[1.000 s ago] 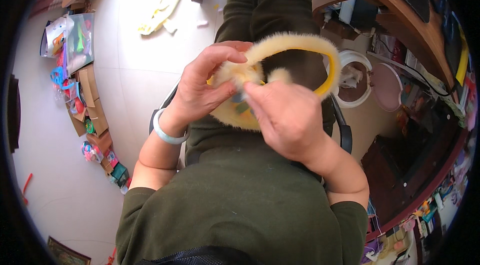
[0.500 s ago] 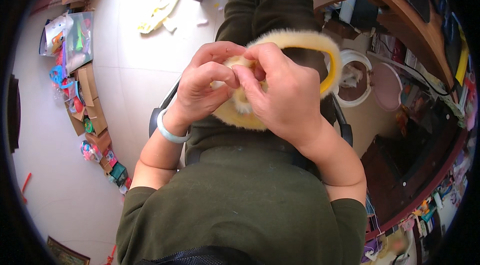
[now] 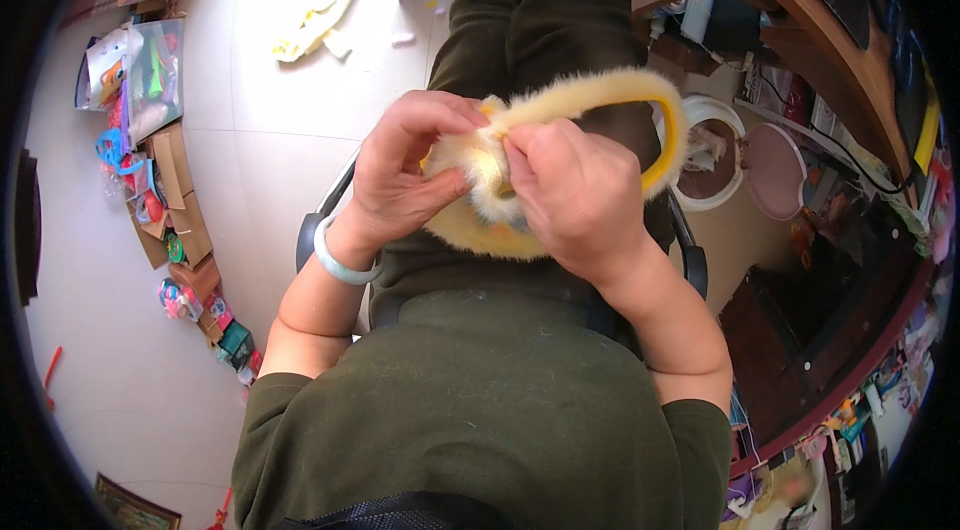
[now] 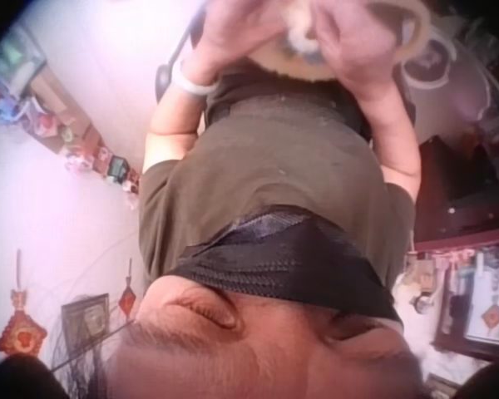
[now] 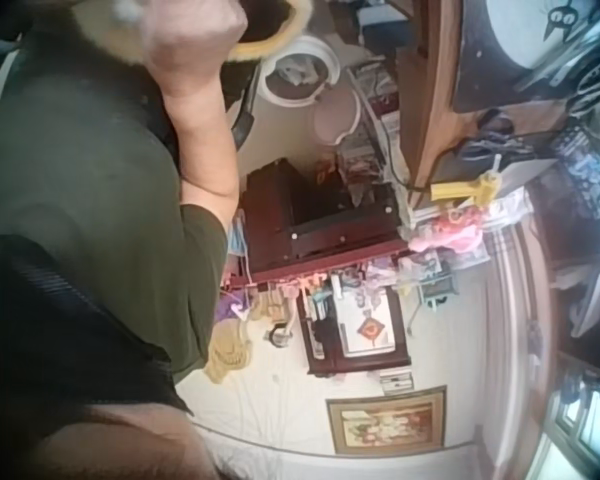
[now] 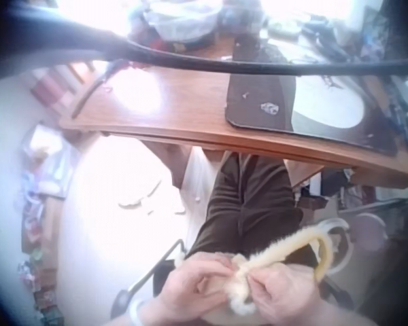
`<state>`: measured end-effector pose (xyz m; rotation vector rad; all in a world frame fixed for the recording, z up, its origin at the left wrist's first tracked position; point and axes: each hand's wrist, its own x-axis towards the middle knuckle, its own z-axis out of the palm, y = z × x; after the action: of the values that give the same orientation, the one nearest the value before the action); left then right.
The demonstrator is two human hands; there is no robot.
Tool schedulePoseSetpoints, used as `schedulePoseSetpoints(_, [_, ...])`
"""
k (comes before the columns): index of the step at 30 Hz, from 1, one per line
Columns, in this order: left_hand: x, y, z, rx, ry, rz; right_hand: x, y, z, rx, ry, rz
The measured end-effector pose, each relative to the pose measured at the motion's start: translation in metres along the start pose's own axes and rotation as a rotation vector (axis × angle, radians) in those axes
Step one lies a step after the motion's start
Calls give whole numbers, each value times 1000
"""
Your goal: The person is seated and crafting a yellow fuzzy headband with a butterfly design. They use a hot glue gun to attach a fuzzy trim to the headband, then use scissors to trim the excess material. The person repeatedly adjusts the trim and applies glue to secure it.
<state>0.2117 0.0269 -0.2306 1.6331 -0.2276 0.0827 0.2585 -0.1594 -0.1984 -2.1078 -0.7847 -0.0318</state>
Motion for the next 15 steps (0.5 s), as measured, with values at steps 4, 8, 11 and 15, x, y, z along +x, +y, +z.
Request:
schedulePoseSetpoints(4, [-8,-2,7,-197,42,-143,-1,-12,-14,257,-97,250])
schedulePoseSetpoints(8, [-1,6,10,-143,32,-170,19,-13,-20,368,-251,298])
schedulePoseSetpoints(11, [0,5,9,-151,-20,-92,26,-12,-22,404,-314,351])
schedulePoseSetpoints(15, [-1,2,11,-175,23,-31,22,-10,-21,459,-302,447])
